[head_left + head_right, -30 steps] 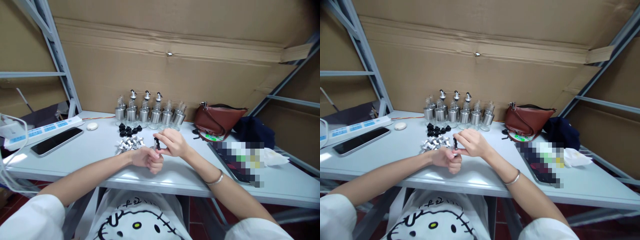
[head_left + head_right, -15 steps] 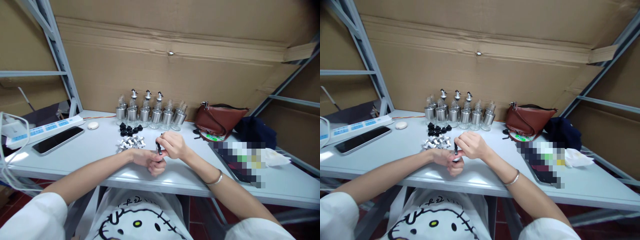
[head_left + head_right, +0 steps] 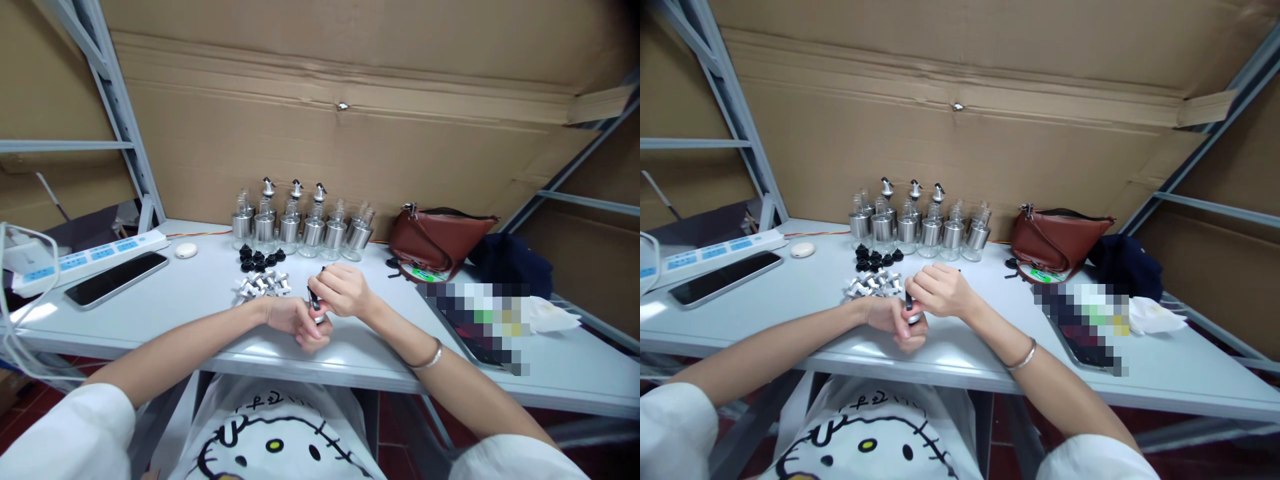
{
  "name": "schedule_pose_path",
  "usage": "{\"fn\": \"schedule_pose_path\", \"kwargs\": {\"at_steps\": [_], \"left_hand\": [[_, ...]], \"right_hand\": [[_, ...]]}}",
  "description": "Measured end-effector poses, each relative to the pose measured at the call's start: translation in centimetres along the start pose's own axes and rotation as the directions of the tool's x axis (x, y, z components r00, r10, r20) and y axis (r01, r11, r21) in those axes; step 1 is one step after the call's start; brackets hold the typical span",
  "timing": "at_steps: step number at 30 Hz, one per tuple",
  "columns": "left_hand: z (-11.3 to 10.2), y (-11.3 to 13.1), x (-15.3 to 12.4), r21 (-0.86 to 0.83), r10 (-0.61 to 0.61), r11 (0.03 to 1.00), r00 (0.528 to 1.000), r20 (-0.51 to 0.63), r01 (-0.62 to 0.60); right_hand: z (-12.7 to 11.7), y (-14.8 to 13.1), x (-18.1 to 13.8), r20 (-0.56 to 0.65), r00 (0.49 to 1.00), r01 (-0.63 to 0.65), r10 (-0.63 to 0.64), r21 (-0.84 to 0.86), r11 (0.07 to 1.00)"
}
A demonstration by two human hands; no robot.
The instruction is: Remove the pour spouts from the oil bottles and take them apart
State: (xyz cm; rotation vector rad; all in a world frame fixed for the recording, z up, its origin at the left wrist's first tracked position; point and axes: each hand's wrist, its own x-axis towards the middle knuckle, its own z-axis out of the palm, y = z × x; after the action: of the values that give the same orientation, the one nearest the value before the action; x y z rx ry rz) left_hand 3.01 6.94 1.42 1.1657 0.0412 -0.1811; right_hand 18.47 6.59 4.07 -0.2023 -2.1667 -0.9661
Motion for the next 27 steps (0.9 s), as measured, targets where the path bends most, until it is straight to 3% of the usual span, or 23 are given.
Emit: {"fn": "schedule_pose_path", "kwargs": {"at_steps": [8, 12, 19, 27], "left_hand": [[0.3, 0.2, 0.2, -0.038, -0.001, 0.999, 0.999, -0.045, -0.001], [0.4, 0.2, 0.3, -0.029, 0.060, 0.998, 0.998, -0.010, -0.061], [0.3, 0.1, 0.4, -0.075, 0.048, 0.996, 0.998, -0.043, -0.051], [0.3, 0.1, 0.5, -0.081, 0.055, 0.995, 0.998, 0.001, -0.055]], "right_hand": [[0.0, 0.0, 0.6, -0.012, 0.999, 0.032, -0.032, -0.033, 0.999], [0.1, -0.1, 0.6, -0.002, 1.000, 0.022, -0.022, -0.019, 1.000], [0.8, -0.2, 0.1, 0.022, 0.992, -0.126, 0.125, 0.098, 0.987], [1.2, -0.5, -0.1, 0.064, 0.973, -0.231, 0.223, 0.182, 0.956]]}}
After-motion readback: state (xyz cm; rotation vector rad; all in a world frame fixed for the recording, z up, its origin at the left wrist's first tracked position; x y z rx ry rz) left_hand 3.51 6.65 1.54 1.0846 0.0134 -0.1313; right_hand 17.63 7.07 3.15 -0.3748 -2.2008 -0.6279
